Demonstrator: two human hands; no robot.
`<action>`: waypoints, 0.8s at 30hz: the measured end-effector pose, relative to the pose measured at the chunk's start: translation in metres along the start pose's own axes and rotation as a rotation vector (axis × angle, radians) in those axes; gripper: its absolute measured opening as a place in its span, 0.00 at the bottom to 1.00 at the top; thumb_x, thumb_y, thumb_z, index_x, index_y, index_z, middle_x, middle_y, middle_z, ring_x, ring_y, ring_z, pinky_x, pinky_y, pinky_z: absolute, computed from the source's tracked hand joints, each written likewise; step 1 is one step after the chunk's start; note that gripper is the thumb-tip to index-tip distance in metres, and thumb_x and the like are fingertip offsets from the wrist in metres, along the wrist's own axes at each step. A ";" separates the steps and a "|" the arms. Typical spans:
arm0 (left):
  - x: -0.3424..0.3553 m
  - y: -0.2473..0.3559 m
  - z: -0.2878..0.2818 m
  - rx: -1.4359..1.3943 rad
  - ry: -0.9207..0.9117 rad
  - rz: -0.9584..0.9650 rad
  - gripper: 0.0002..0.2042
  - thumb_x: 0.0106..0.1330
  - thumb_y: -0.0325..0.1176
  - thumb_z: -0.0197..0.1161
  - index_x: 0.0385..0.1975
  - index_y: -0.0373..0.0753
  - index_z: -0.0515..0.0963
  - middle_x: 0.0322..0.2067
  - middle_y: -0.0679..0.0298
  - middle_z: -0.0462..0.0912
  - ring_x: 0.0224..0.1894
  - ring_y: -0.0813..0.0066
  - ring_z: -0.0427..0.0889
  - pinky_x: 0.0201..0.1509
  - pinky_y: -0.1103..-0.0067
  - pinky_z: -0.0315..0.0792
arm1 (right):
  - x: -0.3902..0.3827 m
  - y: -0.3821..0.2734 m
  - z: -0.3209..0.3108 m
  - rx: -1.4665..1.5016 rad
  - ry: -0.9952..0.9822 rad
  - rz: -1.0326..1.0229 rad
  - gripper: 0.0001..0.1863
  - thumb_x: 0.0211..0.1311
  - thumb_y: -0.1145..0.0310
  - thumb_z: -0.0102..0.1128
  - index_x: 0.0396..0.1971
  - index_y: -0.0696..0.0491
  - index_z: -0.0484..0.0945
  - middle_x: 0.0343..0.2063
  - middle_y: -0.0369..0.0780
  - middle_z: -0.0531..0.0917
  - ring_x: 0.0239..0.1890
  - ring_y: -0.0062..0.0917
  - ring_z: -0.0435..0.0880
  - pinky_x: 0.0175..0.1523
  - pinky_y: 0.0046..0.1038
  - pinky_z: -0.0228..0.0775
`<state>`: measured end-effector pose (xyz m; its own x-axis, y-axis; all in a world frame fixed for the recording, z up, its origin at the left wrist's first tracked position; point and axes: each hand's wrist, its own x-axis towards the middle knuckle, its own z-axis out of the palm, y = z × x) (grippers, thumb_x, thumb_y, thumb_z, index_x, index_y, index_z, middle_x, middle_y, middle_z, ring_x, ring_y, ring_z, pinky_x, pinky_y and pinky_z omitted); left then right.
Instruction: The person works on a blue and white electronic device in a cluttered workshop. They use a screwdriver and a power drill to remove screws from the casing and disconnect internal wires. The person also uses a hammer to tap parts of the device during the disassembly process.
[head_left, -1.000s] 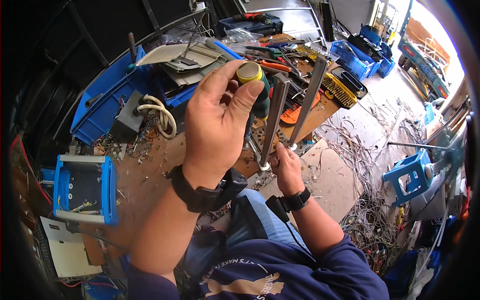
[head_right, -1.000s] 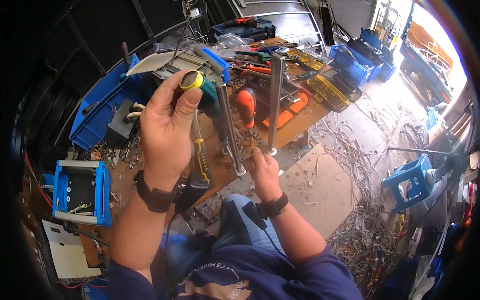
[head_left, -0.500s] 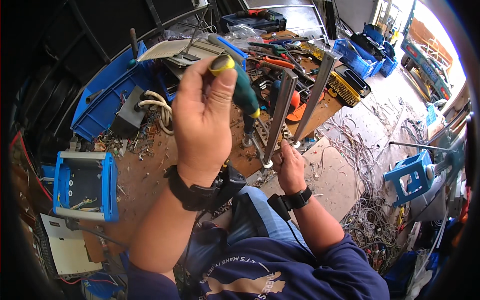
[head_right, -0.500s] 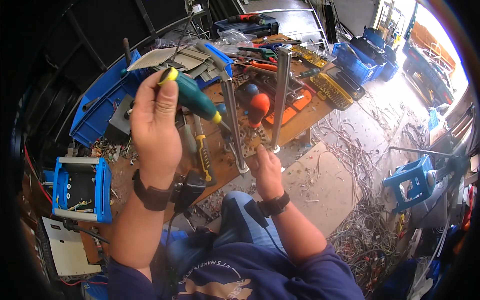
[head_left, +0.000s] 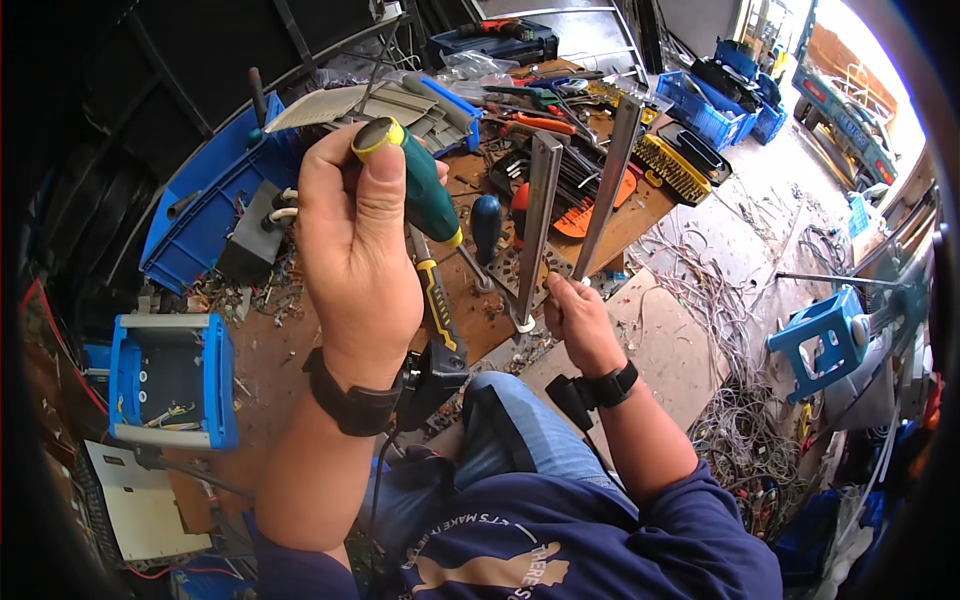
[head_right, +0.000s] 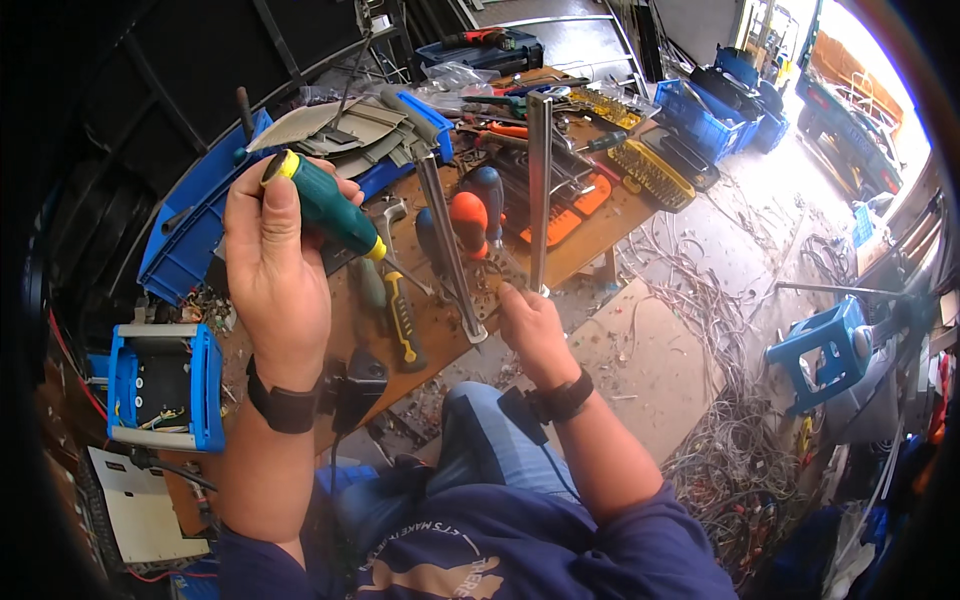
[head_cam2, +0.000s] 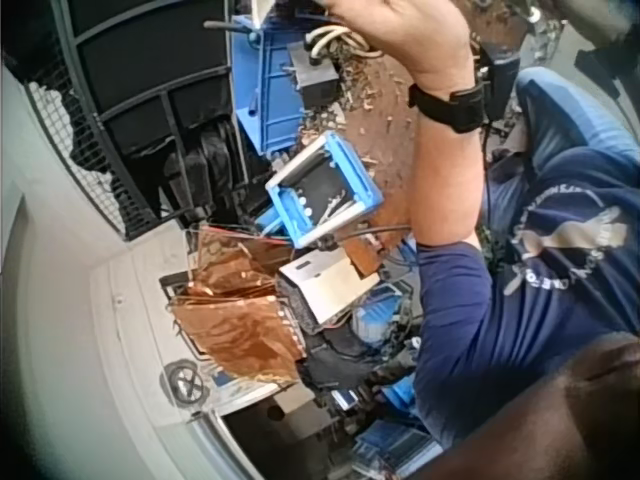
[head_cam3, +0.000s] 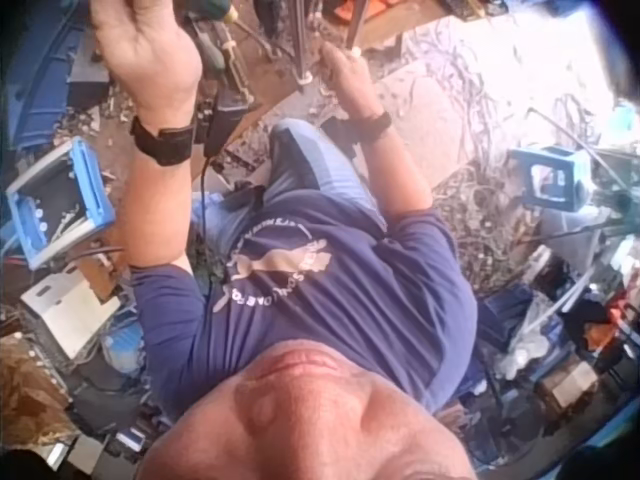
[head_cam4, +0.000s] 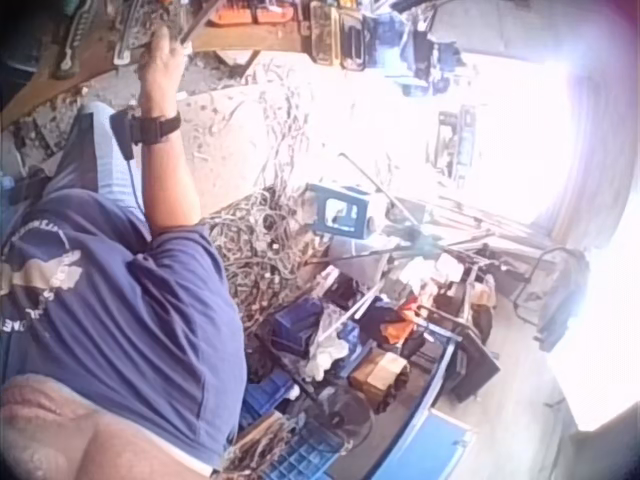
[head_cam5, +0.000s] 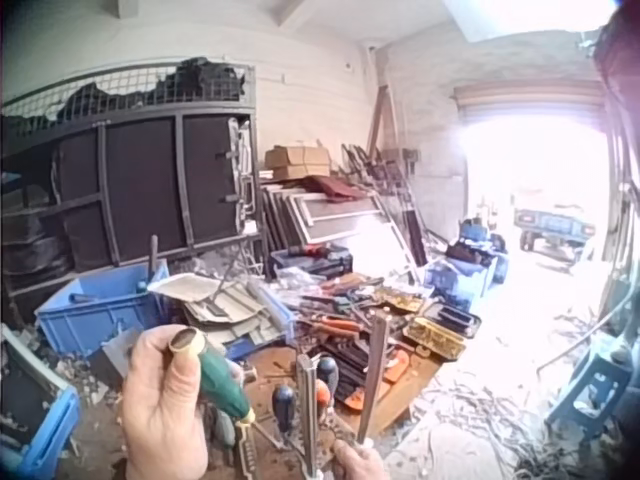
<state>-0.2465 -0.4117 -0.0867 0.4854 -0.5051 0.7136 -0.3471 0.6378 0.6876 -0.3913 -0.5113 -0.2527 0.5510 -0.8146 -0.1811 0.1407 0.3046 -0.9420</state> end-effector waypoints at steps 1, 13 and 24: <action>-0.001 0.001 -0.001 0.004 -0.007 -0.005 0.11 0.72 0.37 0.52 0.45 0.35 0.68 0.31 0.65 0.77 0.32 0.79 0.77 0.37 0.84 0.73 | 0.004 -0.001 -0.006 -0.016 -0.038 0.037 0.19 0.68 0.55 0.51 0.20 0.49 0.66 0.12 0.29 0.65 0.13 0.13 0.58 0.19 0.19 0.47; -0.015 0.000 -0.010 0.064 -0.005 -0.047 0.12 0.71 0.37 0.53 0.46 0.34 0.69 0.32 0.64 0.77 0.34 0.80 0.76 0.38 0.83 0.73 | -0.006 0.010 0.018 0.401 0.191 0.156 0.14 0.66 0.55 0.53 0.25 0.46 0.66 0.19 0.28 0.67 0.18 0.14 0.62 0.22 0.19 0.52; -0.021 0.006 -0.015 0.076 -0.010 -0.055 0.13 0.71 0.38 0.53 0.46 0.35 0.68 0.34 0.63 0.78 0.35 0.80 0.77 0.37 0.84 0.73 | -0.011 0.011 0.016 0.266 0.142 0.090 0.10 0.61 0.62 0.60 0.31 0.50 0.70 0.20 0.31 0.72 0.17 0.14 0.68 0.20 0.16 0.57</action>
<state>-0.2470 -0.3880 -0.0996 0.4978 -0.5439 0.6756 -0.3799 0.5635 0.7336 -0.3823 -0.4912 -0.2565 0.4531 -0.8337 -0.3158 0.3171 0.4818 -0.8169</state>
